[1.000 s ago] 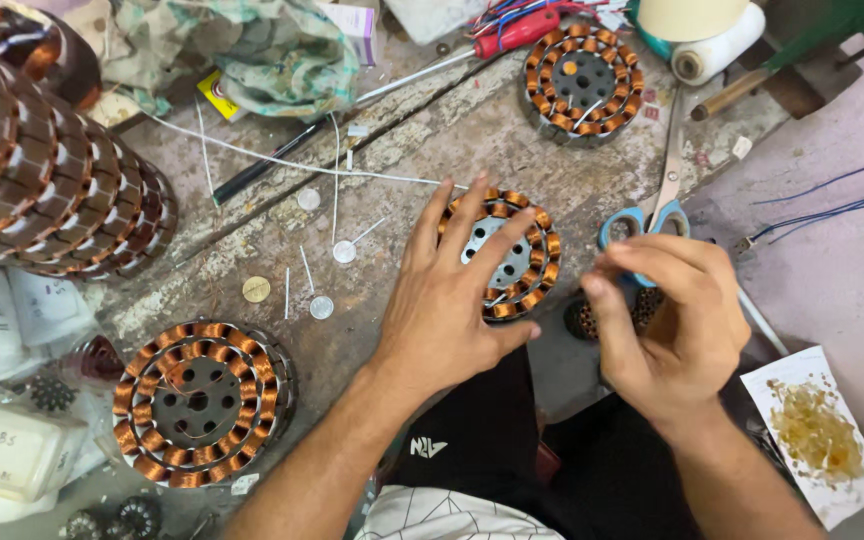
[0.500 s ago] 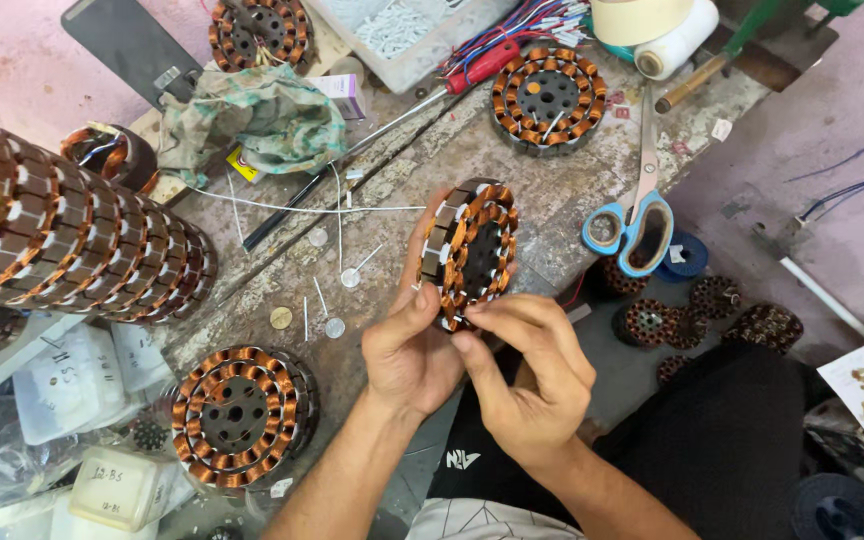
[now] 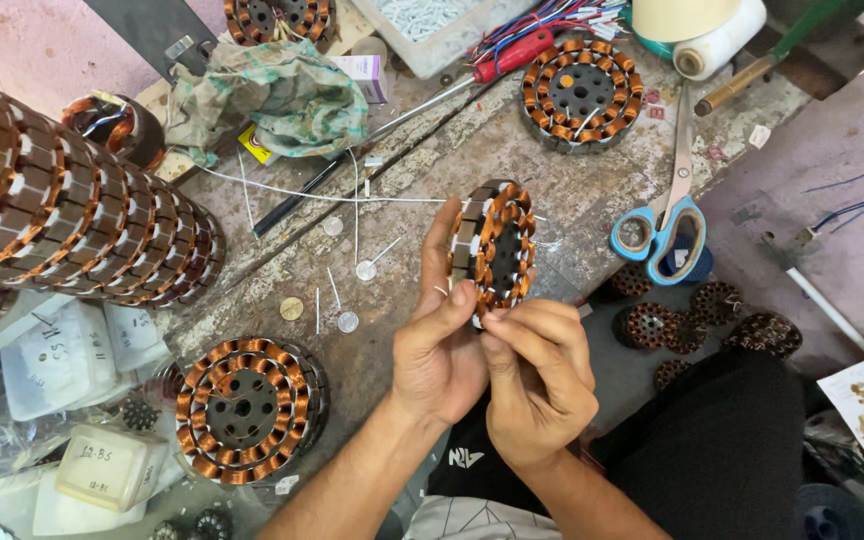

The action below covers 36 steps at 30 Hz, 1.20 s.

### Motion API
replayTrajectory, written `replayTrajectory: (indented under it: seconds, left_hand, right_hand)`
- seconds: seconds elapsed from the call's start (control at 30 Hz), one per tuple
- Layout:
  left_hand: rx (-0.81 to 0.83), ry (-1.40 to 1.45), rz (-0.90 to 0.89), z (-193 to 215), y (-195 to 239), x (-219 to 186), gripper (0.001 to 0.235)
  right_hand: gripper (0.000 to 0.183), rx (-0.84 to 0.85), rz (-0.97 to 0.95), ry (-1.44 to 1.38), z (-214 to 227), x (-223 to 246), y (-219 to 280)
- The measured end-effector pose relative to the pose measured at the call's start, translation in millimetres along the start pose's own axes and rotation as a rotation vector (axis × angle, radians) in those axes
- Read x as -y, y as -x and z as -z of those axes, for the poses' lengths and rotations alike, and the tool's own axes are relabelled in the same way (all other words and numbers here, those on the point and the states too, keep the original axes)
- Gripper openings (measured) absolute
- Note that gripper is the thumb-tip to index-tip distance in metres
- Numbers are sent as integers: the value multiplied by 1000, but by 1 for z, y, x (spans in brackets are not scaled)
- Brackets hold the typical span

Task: The person assembles fan stators by inserting white plastic spacers into the slots of the copper-wound metal cores and fitting metal components together by hand.

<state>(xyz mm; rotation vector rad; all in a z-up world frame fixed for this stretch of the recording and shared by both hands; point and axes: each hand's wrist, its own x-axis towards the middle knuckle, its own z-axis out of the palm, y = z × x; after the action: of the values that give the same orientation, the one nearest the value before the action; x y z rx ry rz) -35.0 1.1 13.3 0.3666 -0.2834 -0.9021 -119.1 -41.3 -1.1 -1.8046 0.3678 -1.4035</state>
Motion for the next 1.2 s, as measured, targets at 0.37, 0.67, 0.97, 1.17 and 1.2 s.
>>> replayTrajectory:
  seconds: [0.37, 0.67, 0.97, 1.17, 1.2]
  left_hand:
    - [-142, -1002, -384, -15, -3, 3, 121]
    - [30, -1680, -356, 1, -19, -4, 103]
    - [227, -1467, -118, 22, -21, -35, 24]
    - [155, -1457, -165, 23, -19, -28, 14]
    - [137, -1461, -189, 23, -18, -26, 13]
  right_hand:
    - [46, 14, -113, -268, 33, -29, 0]
    - [37, 562, 559, 454, 83, -11, -72]
    - [22, 1020, 638, 478, 57, -11, -130]
    - [18, 1093, 635, 492, 53, -15, -132]
    - [17, 1096, 644, 497, 52, -15, -132]
